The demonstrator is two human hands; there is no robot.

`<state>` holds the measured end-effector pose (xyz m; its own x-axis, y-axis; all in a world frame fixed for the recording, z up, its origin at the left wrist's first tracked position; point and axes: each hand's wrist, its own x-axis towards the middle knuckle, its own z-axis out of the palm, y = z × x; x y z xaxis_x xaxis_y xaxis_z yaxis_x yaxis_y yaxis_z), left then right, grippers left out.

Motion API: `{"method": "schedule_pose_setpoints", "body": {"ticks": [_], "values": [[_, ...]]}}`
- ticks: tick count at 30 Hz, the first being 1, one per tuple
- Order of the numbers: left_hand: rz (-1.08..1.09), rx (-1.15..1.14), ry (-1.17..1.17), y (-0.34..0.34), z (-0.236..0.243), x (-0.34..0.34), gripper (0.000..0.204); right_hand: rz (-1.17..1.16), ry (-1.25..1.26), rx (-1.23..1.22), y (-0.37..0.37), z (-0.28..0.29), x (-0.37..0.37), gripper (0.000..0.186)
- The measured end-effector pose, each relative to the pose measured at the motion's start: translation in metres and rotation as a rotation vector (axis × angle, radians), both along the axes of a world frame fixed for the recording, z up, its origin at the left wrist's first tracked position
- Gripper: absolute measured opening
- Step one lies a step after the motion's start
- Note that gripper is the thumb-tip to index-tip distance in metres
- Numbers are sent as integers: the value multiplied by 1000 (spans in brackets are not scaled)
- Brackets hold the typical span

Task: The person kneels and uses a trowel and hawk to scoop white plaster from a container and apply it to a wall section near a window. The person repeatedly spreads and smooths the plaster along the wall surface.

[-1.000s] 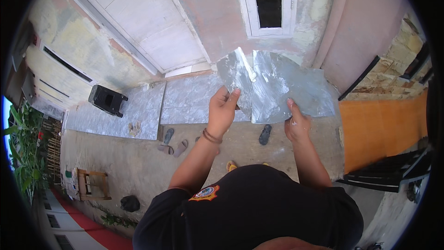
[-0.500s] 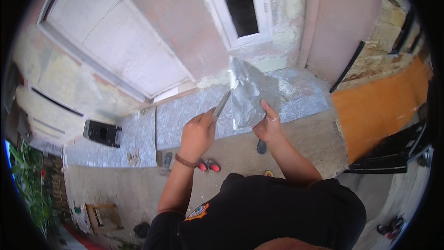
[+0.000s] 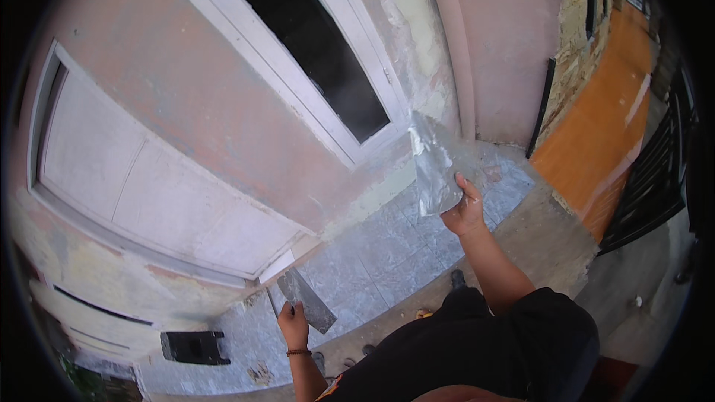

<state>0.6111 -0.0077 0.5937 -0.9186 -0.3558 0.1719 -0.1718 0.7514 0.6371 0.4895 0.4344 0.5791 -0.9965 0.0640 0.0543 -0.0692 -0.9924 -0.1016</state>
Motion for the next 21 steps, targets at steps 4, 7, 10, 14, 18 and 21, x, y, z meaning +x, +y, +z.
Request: {"method": "schedule_pose_setpoints", "body": {"ticks": [4,7,10,14,18,21], "values": [[-94,72,46,-14,6,-71,21,-211,7,-9,17,12,-40,39],[-138,107,14,-8,4,-126,20,-308,52,13,38,19,-76,36],[-221,197,45,4,-10,-190,19,-367,91,89,69,36,-136,34],[-215,207,-40,22,-23,-265,20,-433,112,260,122,77,-238,38],[-189,265,-95,67,-13,-337,21,-727,-16,497,178,142,-358,38],[-188,297,-134,102,5,-374,22,-946,-97,739,216,186,-429,37]]}}
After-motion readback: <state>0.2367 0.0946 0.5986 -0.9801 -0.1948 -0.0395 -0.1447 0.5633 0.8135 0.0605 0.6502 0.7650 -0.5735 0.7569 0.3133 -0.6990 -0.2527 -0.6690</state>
